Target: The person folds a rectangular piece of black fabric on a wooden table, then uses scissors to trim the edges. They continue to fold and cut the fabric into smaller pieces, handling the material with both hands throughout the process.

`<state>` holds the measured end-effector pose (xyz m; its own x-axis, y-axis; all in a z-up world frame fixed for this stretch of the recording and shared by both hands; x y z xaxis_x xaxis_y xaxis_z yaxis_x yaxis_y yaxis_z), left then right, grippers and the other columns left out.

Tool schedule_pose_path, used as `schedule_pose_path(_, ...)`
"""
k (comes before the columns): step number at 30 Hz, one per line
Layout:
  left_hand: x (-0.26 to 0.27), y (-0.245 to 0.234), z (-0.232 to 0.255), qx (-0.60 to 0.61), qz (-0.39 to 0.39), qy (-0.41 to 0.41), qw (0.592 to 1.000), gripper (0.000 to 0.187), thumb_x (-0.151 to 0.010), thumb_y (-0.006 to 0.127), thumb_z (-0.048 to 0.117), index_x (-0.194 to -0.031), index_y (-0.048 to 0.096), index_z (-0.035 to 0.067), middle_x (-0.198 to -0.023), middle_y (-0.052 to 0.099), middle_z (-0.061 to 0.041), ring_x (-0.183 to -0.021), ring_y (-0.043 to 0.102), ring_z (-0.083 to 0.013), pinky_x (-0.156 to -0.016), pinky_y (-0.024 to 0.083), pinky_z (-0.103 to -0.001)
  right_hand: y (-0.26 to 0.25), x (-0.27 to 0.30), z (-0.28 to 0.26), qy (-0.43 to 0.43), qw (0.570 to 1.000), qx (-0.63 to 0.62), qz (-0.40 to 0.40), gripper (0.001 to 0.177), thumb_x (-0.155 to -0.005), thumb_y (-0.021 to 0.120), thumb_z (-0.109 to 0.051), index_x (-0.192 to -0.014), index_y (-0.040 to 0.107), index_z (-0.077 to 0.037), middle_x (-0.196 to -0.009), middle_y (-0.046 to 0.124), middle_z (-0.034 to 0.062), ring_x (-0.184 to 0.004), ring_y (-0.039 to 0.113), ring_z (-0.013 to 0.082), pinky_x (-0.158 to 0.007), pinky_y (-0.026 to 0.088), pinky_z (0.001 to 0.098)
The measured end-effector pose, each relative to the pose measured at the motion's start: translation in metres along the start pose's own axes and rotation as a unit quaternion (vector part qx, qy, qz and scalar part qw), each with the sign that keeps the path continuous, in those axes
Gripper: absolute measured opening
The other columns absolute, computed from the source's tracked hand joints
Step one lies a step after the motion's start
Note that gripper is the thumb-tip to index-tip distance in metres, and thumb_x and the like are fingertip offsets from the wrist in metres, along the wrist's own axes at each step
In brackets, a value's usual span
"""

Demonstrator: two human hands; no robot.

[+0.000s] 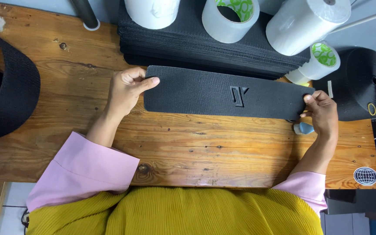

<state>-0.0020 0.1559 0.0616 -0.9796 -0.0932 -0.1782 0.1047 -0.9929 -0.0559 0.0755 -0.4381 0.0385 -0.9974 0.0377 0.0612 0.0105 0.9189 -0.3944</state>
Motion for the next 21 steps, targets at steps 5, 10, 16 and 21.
schedule_pose_path(5,0.001,-0.006,0.005,-0.053,-0.001,0.017,0.998,0.044,-0.095,0.082,0.018,-0.064,0.05,0.015,-0.061,0.035,0.01,-0.061,0.028,-0.0023,-0.056,0.022,-0.022,0.01,0.003,0.004,0.061,0.996,0.048,-0.033,0.018,-0.107,0.067,-0.024,-0.095,0.055,-0.016,-0.076,0.05,0.0,-0.057,0.057,0.012,-0.057,0.055,0.0232)
schedule_pose_path(10,0.001,-0.006,0.0,-0.105,-0.002,0.038,0.994,0.05,-0.095,0.082,0.017,-0.062,0.045,0.015,-0.06,0.03,0.009,-0.061,0.027,-0.0039,-0.056,0.021,-0.024,0.016,0.005,-0.004,0.062,0.994,0.093,-0.017,0.016,-0.106,0.068,-0.021,-0.095,0.058,-0.017,-0.083,0.051,-0.0052,-0.07,0.051,0.0055,-0.061,0.054,0.0215)
schedule_pose_path(16,0.002,-0.008,0.009,-0.121,-0.002,0.07,0.99,0.053,-0.096,0.082,0.014,-0.064,0.04,0.014,-0.063,0.028,0.008,-0.064,0.025,-0.0055,-0.057,0.021,-0.024,0.059,0.033,-0.104,-0.064,0.875,0.476,0.056,0.037,-0.102,0.073,-0.029,-0.127,0.071,-0.002,-0.118,0.07,0.0187,-0.103,0.066,0.0333,-0.074,0.049,0.047)
schedule_pose_path(21,0.0,-0.011,0.003,-0.089,-0.011,0.073,0.993,0.027,-0.092,0.079,0.003,-0.07,0.063,0.002,-0.043,0.044,-0.001,-0.042,0.033,-0.0066,-0.047,0.024,-0.023,0.179,0.049,-0.202,-0.297,0.903,0.31,-0.025,0.027,-0.102,0.073,-0.024,-0.129,0.07,-0.02,-0.123,0.069,0.0035,-0.119,0.063,0.0323,-0.103,0.047,0.0458)
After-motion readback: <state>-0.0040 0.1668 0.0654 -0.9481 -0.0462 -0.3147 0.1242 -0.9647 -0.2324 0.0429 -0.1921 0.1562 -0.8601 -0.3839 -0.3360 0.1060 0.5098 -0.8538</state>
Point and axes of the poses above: each hand's wrist, its own x-axis away from the middle knuckle, its own y-axis out of the palm, z = x × y, the point moved 6 cm from there along -x, towards the middle knuckle
